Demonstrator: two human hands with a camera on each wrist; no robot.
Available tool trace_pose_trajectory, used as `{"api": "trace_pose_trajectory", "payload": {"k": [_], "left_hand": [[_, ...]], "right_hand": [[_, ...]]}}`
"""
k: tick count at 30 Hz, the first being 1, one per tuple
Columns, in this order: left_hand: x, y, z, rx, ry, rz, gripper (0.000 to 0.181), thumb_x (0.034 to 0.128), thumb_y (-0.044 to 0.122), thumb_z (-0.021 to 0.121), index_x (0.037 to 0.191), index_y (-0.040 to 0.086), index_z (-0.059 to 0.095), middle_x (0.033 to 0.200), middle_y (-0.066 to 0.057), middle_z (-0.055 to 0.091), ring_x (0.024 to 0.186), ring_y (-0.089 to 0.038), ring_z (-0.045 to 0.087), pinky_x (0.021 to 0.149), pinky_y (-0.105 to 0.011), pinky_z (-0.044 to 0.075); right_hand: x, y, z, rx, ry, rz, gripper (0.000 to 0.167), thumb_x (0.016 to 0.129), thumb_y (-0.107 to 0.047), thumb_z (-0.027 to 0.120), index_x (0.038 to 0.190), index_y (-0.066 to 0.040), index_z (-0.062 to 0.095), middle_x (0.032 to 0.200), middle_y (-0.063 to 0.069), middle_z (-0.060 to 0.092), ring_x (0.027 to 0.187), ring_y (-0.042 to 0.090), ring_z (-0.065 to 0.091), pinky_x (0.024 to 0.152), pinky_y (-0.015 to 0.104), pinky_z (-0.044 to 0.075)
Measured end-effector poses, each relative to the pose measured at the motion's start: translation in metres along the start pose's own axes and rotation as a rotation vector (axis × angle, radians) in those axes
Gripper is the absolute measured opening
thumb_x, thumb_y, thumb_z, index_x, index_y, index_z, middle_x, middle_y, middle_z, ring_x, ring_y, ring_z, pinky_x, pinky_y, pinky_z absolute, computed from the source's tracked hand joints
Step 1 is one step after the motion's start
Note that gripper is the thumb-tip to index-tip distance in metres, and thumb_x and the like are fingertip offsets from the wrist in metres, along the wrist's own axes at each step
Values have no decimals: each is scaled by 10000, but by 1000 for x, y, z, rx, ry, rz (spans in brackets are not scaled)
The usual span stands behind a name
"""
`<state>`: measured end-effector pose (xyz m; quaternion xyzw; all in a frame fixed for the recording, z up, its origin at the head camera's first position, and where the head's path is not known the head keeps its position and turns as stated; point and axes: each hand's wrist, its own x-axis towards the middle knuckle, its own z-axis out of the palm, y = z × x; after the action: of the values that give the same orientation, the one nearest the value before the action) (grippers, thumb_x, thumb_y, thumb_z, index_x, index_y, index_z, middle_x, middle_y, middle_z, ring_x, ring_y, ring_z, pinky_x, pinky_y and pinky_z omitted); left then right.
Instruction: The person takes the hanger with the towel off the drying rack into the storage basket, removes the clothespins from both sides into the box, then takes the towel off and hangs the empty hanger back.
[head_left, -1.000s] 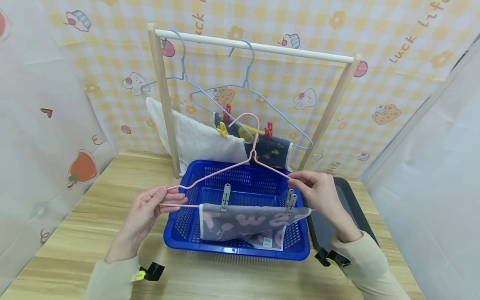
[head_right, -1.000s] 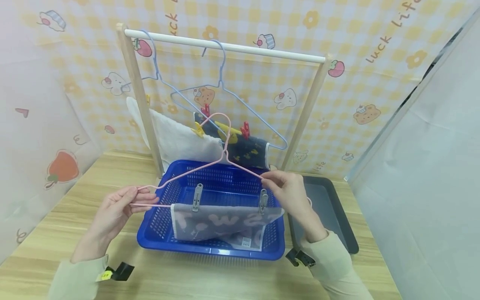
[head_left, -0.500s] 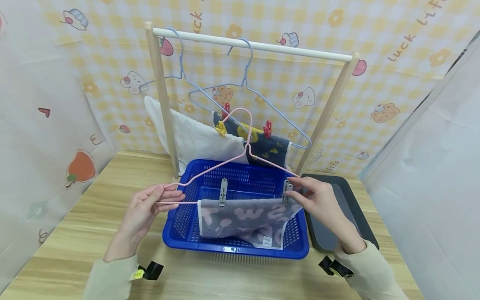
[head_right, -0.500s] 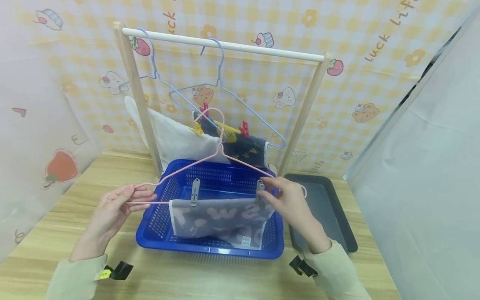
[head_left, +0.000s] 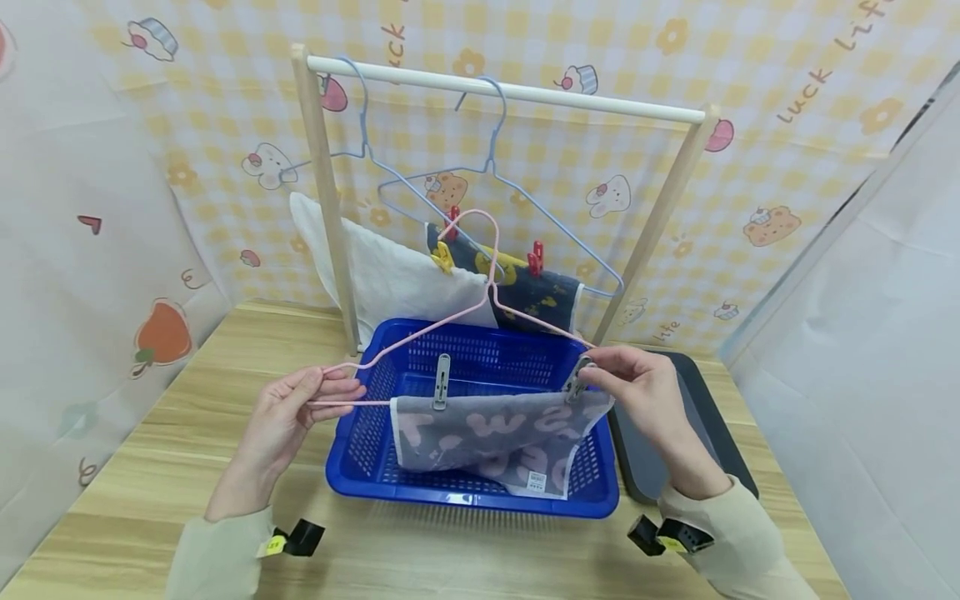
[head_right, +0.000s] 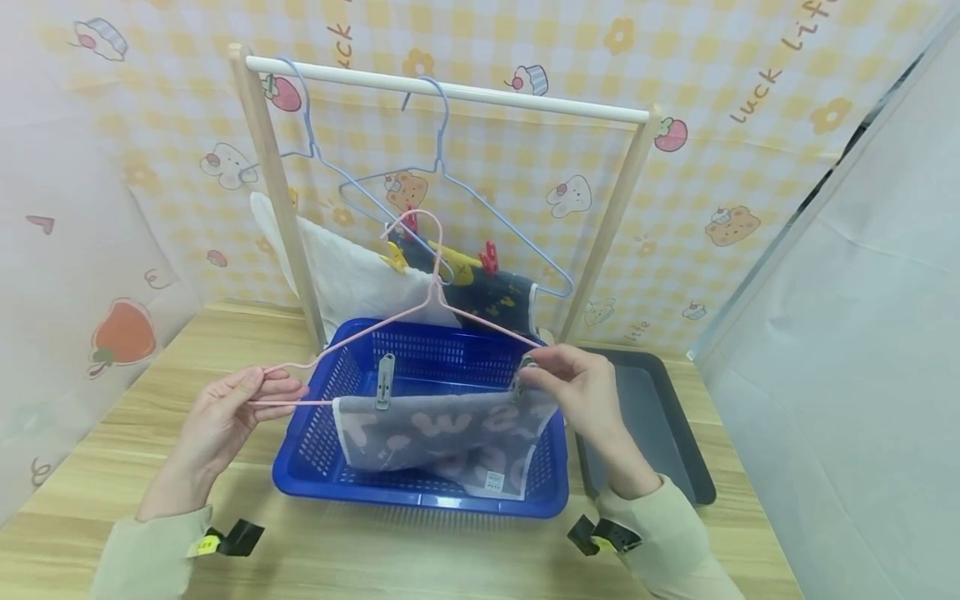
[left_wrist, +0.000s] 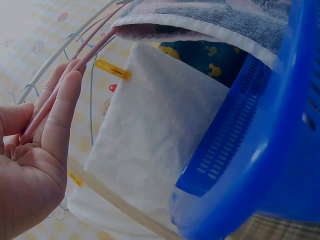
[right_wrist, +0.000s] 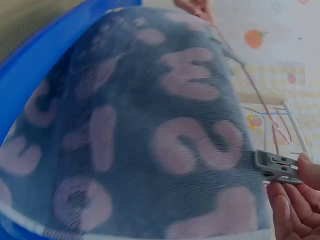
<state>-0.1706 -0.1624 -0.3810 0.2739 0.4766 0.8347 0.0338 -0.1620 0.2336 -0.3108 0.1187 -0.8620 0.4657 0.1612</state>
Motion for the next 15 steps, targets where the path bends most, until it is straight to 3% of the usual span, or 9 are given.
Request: {"api": "trace_pose_trajectory", "payload": {"k": [5,9,15], "left_hand": [[0,1,0,5,-23,4,392,1029,25,268,1111,-15,649,1010,-129,698,933,-216,675,772,-310,548],[-1,2,-1,11,9,1,394,1030,35,273,1088,-3,661,998,-127,701,924,-210,677,764,-304,548],[-3,5,-4,-1,31,26,402,1030,31,265,1069,-18,662,990,-143,700,921,-220,677,762,-315,548]], "right_hand": [[2,-5,-6,49,19,8,179,800,-62,742,953,15,694,750,-104,674,695,30,646,670,160,532],[1,-8,-14,35,34,4,232,790,-47,749,1001,14,677,773,-107,645,719,26,619,649,157,534],[-4,-3,-37,-46,188,9,262,744,8,770,976,68,664,723,-163,618,654,-6,594,582,105,489]]}}
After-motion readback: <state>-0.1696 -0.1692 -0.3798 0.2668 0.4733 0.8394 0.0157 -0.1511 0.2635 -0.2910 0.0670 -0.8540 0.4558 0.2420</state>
